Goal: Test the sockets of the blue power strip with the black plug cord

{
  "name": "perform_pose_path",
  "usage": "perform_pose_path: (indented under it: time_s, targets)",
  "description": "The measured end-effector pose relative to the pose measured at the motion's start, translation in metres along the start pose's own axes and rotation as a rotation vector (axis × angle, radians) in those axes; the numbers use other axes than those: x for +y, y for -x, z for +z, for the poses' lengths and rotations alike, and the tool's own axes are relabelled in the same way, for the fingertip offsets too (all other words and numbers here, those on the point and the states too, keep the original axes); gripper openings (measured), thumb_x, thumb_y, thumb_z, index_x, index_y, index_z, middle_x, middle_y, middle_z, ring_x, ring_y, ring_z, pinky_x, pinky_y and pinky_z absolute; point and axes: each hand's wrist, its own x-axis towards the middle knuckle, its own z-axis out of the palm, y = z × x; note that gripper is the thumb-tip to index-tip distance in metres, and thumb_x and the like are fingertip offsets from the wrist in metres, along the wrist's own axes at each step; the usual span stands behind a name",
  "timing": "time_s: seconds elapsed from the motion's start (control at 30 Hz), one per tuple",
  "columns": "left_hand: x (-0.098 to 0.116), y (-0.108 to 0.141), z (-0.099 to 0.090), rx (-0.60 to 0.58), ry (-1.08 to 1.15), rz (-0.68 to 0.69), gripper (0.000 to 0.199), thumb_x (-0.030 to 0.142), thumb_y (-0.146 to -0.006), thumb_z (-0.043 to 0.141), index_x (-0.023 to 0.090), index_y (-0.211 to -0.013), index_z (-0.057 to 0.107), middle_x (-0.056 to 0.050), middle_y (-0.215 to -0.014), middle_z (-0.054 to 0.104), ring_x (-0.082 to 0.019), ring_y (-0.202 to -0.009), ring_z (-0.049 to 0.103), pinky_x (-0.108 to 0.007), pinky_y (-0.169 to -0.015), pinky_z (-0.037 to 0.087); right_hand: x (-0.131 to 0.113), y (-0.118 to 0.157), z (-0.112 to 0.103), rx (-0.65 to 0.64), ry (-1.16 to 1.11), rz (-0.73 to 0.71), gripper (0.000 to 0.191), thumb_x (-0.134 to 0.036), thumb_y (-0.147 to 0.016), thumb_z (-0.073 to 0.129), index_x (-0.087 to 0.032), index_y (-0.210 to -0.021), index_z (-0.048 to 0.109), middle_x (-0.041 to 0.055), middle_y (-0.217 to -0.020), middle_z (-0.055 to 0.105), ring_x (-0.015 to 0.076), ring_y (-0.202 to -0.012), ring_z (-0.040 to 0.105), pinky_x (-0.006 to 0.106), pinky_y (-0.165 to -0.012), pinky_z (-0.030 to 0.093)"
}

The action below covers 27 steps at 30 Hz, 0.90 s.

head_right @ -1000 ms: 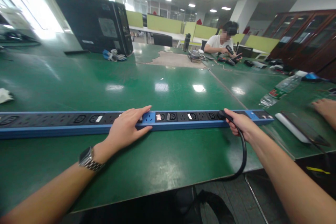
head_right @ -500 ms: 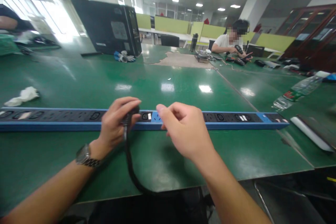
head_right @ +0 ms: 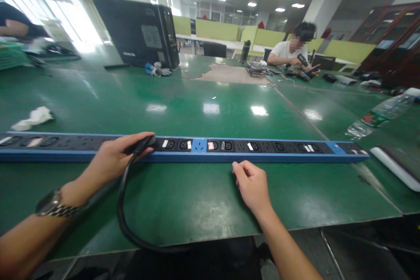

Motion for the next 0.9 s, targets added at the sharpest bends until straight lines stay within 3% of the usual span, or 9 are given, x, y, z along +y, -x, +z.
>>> perform_pose_path:
  time_s: [0.1, 0.17, 0.33, 0.37, 0.47, 0.53, 0.63, 0.77, 0.9]
  targets:
    - [-0.003, 0.002, -0.002, -0.032, -0.019, 0.089, 0.039, 0.048, -0.086, 0.060, 0.023, -0.115, 0.068, -0.008, -0.113, 0.072, -0.028, -0.104, 0.068, -0.041, -0.097, 0.051, 0.002, -0.001, 0.001, -0.011, 0.049, -0.039, 0.040, -0.050, -0.089, 0.054, -0.018, -0.064, 0.058, -0.0038, -0.048, 0.048, 0.0108, -0.045, 0.044, 0.024, -0.048, 0.033]
    - [-0.002, 0.002, -0.003, -0.021, 0.003, 0.091, 0.036, 0.046, -0.085, 0.062, 0.025, -0.113, 0.068, -0.006, -0.110, 0.073, -0.026, -0.101, 0.068, -0.040, -0.095, 0.052, 0.004, -0.002, 0.001, -0.009, 0.081, -0.066, 0.040, -0.049, -0.089, 0.054, -0.018, -0.064, 0.058, -0.0040, -0.048, 0.047, 0.0106, -0.046, 0.043, 0.024, -0.049, 0.032]
    - [0.031, -0.010, 0.005, 0.399, 0.115, -0.069, 0.037, 0.040, -0.088, 0.061, 0.024, -0.121, 0.062, -0.004, -0.108, 0.073, -0.021, -0.092, 0.070, -0.034, -0.088, 0.055, 0.006, -0.004, 0.003, 0.002, 0.120, -0.105, 0.041, -0.047, -0.090, 0.052, -0.018, -0.062, 0.057, -0.0040, -0.049, 0.046, 0.0108, -0.049, 0.043, 0.025, -0.051, 0.030]
    - [0.041, -0.014, 0.011, 0.379, 0.117, -0.037, 0.036, 0.040, -0.087, 0.063, 0.024, -0.119, 0.063, -0.004, -0.108, 0.073, -0.020, -0.093, 0.070, -0.033, -0.088, 0.055, 0.006, -0.005, 0.003, 0.003, 0.120, -0.106, 0.041, -0.047, -0.090, 0.052, -0.018, -0.062, 0.057, -0.0040, -0.049, 0.047, 0.0109, -0.049, 0.043, 0.025, -0.052, 0.030]
    - [0.070, -0.030, 0.036, 0.105, 0.150, 0.102, 0.034, 0.040, -0.086, 0.064, 0.022, -0.114, 0.066, -0.005, -0.105, 0.073, -0.021, -0.095, 0.069, -0.034, -0.087, 0.055, 0.006, -0.005, 0.004, 0.017, 0.110, -0.102, 0.040, -0.046, -0.090, 0.052, -0.018, -0.061, 0.056, -0.0039, -0.049, 0.046, 0.0109, -0.049, 0.043, 0.025, -0.052, 0.030]
    - [0.081, -0.037, 0.054, 0.014, 0.127, 0.100, 0.032, 0.037, -0.086, 0.063, 0.020, -0.113, 0.067, -0.006, -0.103, 0.074, -0.022, -0.093, 0.069, -0.036, -0.085, 0.055, 0.006, -0.004, 0.004, 0.026, 0.098, -0.107, 0.040, -0.044, -0.090, 0.052, -0.018, -0.060, 0.055, -0.0039, -0.049, 0.046, 0.0108, -0.049, 0.042, 0.025, -0.051, 0.030]
    - [0.084, -0.041, 0.071, -0.025, 0.057, 0.074, 0.031, 0.036, -0.087, 0.062, 0.019, -0.112, 0.068, -0.007, -0.101, 0.074, -0.024, -0.092, 0.068, -0.040, -0.085, 0.054, 0.005, -0.003, 0.002, 0.019, 0.084, -0.112, 0.039, -0.043, -0.090, 0.053, -0.018, -0.061, 0.056, -0.0038, -0.049, 0.047, 0.0110, -0.049, 0.043, 0.025, -0.052, 0.031]
    - [0.081, -0.038, 0.074, -0.047, 0.020, 0.165, 0.029, 0.033, -0.088, 0.060, 0.019, -0.112, 0.067, -0.008, -0.104, 0.073, -0.025, -0.097, 0.066, -0.042, -0.088, 0.052, 0.001, -0.004, 0.001, 0.008, 0.048, -0.072, 0.038, -0.045, -0.088, 0.056, -0.018, -0.061, 0.058, -0.0030, -0.049, 0.048, 0.0115, -0.049, 0.045, 0.024, -0.051, 0.033]
    - [0.080, -0.036, 0.072, -0.109, -0.016, 0.255, 0.035, 0.027, -0.085, 0.060, 0.022, -0.119, 0.062, -0.007, -0.115, 0.071, -0.025, -0.109, 0.063, -0.044, -0.096, 0.048, -0.023, -0.010, 0.016, -0.078, -0.198, 0.183, 0.047, -0.059, -0.086, 0.053, -0.018, -0.064, 0.058, -0.0025, -0.045, 0.051, 0.0107, -0.039, 0.047, 0.022, -0.041, 0.034]
